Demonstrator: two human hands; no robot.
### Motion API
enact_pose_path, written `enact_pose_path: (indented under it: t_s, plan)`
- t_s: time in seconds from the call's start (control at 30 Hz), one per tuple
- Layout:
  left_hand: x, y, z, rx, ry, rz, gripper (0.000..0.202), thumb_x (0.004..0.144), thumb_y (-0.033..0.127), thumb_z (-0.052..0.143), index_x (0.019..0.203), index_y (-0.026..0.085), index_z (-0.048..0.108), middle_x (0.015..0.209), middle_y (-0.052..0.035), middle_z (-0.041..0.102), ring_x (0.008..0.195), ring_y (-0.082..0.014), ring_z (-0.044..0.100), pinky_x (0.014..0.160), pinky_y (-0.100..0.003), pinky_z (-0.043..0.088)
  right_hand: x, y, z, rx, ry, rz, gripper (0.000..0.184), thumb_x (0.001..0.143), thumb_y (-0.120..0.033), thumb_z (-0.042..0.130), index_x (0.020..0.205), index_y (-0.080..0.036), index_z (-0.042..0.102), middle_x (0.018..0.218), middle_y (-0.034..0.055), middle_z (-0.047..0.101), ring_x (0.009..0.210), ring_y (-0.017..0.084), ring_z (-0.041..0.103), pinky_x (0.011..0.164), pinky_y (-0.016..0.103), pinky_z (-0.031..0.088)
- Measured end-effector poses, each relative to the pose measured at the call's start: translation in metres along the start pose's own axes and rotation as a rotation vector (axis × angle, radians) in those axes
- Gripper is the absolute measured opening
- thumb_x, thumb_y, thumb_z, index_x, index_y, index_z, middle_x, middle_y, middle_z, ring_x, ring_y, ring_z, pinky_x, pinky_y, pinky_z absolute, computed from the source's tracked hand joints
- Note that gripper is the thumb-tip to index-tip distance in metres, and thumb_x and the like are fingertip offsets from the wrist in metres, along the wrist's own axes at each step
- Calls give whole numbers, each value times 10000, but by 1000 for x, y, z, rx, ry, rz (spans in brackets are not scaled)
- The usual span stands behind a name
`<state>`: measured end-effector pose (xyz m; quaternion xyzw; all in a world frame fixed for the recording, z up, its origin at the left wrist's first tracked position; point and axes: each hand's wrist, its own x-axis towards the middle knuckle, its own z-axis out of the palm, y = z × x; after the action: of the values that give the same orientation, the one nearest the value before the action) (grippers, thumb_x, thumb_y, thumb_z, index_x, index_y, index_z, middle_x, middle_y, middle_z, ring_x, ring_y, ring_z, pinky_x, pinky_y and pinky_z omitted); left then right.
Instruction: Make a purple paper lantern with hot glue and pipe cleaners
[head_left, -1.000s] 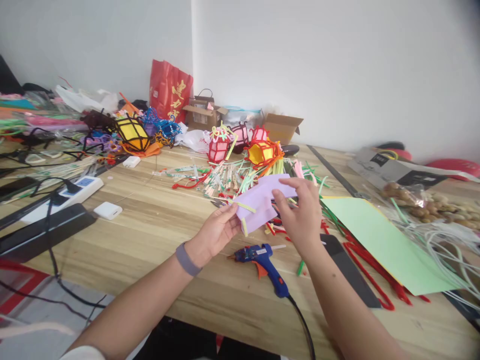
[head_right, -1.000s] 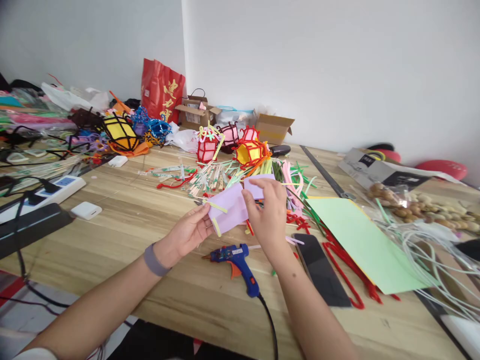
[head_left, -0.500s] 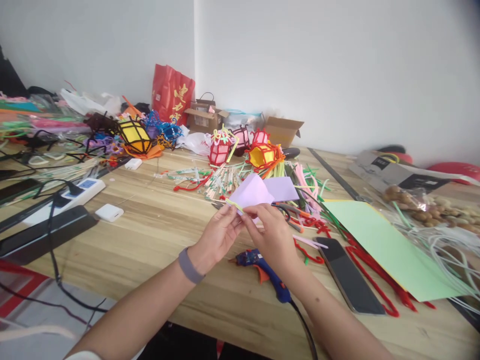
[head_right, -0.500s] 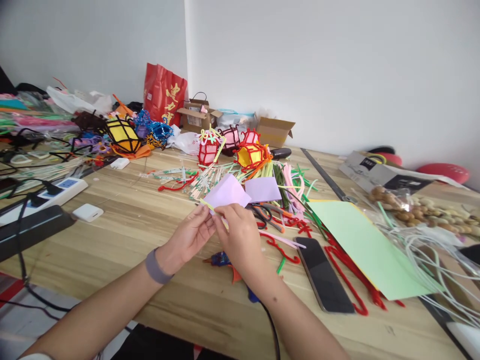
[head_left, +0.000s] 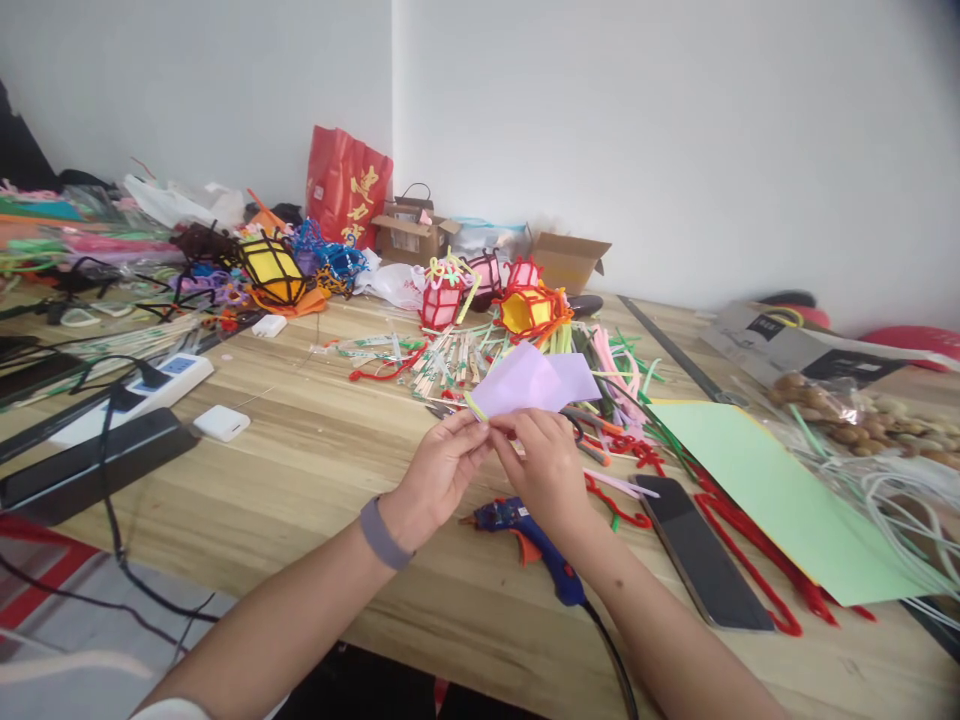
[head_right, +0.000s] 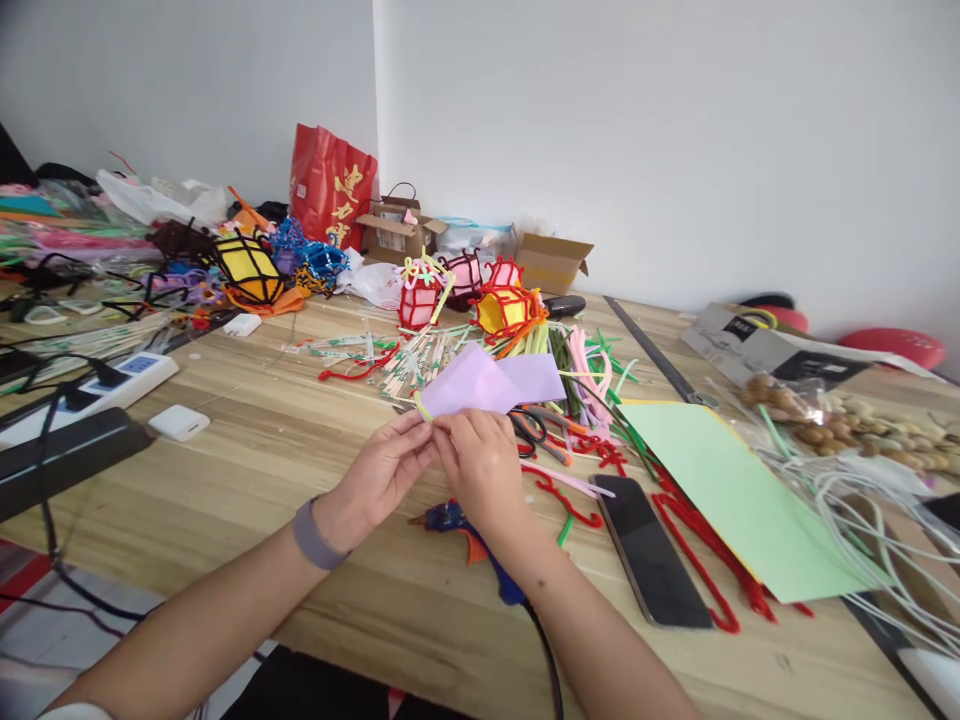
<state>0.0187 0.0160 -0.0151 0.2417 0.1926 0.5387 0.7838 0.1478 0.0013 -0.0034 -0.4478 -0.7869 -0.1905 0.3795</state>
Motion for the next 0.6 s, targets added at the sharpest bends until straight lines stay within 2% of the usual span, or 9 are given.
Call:
enact_pose_path:
  t_s: [0.17,0.33,0.43,0.5,0.6]
  plan:
    - [2,1,-3,-32,18,-27,128,662,35,683,743,121,634,763,-19,652,713,-93,607,713,-197,486,-3,3,5,45,-3,18,103,914,-266,529,885,-187,588,746,28,644,723,191,571,710,319,388]
    - [2,1,-2,-56,45,-25,149,661,43,691,772,126,636,770,-17,664,722,-96,625,706,-194,502,-4,3,5,115,12,37,60,893,-208,532,941,-187,561,773,23,642,752,188,588,723,312,403]
    - [1,1,0,-3,17,1,156,668,58,696,799,127,645,809,-24,677,758,-104,634,733,-195,504,-4,1,5,111,25,61,72,883,-180,523,949,-191,549,765,19,641,742,187,596,720,315,405]
    - [1,1,1,20,6,19,215,665,55,698,856,136,642,838,-26,684,770,-106,638,747,-201,504,-4,1,5,106,45,70,64,880,-171,521,935,-195,542,745,10,636,715,181,597,712,315,406]
    - [1,0,0,30,59,57,361,637,36,713,953,168,596,793,-2,681,748,-103,642,749,-213,502,-4,1,4,96,62,71,40,884,-172,519,909,-198,536,723,6,631,689,177,592,697,313,412]
